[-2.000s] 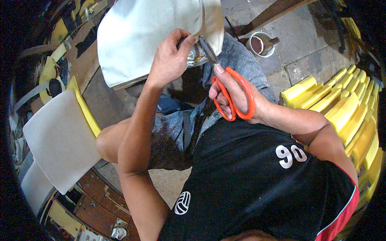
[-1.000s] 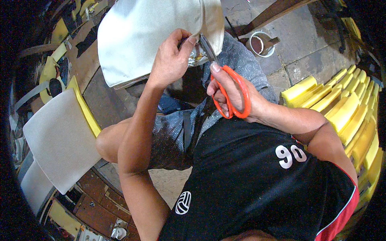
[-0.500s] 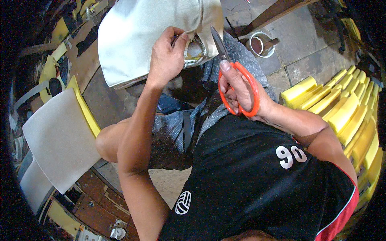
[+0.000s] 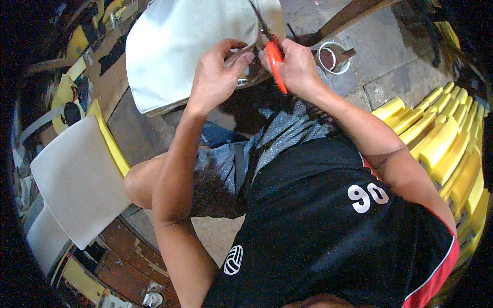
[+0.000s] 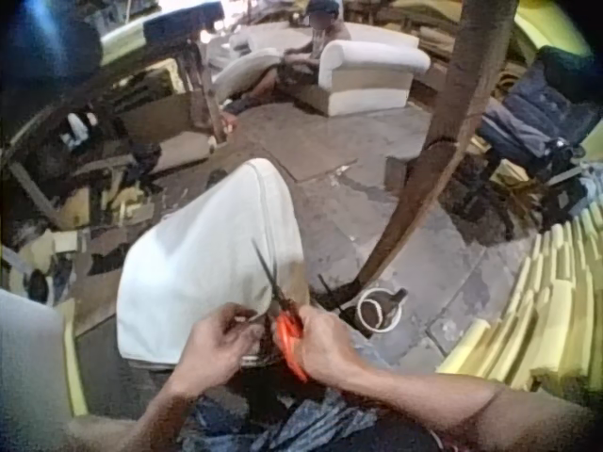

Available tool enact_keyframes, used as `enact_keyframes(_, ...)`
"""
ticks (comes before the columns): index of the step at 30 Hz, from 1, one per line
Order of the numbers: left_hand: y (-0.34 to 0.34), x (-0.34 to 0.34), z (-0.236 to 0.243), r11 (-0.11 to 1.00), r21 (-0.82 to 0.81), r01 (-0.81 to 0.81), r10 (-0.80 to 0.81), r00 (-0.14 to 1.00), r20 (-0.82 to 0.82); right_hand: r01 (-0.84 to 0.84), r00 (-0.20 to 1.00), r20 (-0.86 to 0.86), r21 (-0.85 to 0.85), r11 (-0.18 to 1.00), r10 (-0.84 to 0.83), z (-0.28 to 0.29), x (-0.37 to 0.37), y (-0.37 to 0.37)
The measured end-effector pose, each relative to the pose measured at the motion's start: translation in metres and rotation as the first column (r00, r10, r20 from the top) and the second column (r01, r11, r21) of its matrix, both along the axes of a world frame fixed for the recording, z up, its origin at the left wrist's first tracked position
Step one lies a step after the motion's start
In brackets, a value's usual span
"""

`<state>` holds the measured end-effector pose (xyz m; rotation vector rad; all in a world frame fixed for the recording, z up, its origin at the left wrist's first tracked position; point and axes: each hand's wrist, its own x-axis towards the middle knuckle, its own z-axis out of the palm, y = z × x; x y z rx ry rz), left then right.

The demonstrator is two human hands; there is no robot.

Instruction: The person uses red-handled scissors to cut the fabric covering of a chair armrest. They carefully trim the fabric along the edge, exposing the foam underneath.

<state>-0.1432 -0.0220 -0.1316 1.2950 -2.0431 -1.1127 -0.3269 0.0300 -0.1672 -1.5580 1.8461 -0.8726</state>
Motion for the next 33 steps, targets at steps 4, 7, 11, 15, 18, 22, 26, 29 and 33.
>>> enact_keyframes(4, -0.004, -0.002, -0.003, 0.999, 0.005, -0.038, 0.037, 0.996, 0.084, 0.034, 0.988, 0.151, -0.005, 0.999, -0.033, -0.003, -0.006, 0.007)
enact_keyframes(7, -0.012, 0.001, -0.005, 0.975, 0.174, -0.135, 0.149, 0.986, -0.069, 0.007, 0.999, 0.039, -0.134, 0.991, -0.002, -0.004, -0.016, 0.011)
enact_keyframes(11, -0.016, 0.004, -0.017, 0.974, 0.209, -0.092, 0.124, 0.982, -0.142, 0.039, 0.977, 0.215, -0.158, 0.987, -0.005, -0.009, -0.011, 0.011)
enact_keyframes(15, -0.017, 0.007, -0.014, 0.933, 0.36, -0.012, 0.102, 0.967, -0.232, -0.042, 0.917, 0.398, 0.19, 0.981, -0.038, 0.021, -0.014, 0.025)
enact_keyframes(18, -0.016, 0.01, -0.013, 0.905, 0.426, 0.004, 0.111, 0.963, -0.245, -0.184, 0.766, 0.618, 0.474, 0.861, -0.177, 0.064, 0.001, 0.051)
enact_keyframes(22, -0.016, 0.012, -0.015, 0.881, 0.474, 0.007, 0.116, 0.966, -0.231, -0.31, 0.604, 0.728, 0.589, 0.747, -0.324, 0.063, 0.012, 0.076)
enact_keyframes(26, -0.011, 0.007, -0.006, 0.866, 0.499, -0.039, 0.167, 0.962, -0.215, -0.308, 0.591, 0.715, 0.627, 0.716, -0.372, 0.06, 0.016, 0.078)
enact_keyframes(29, -0.011, 0.01, -0.014, 0.884, 0.468, -0.004, 0.152, 0.949, -0.278, -0.306, 0.587, 0.718, 0.624, 0.719, -0.373, 0.059, 0.017, 0.076)
enact_keyframes(33, -0.008, 0.008, -0.011, 0.886, 0.463, 0.001, 0.137, 0.954, -0.265, -0.274, 0.571, 0.724, 0.613, 0.741, -0.388, 0.059, 0.021, 0.072)
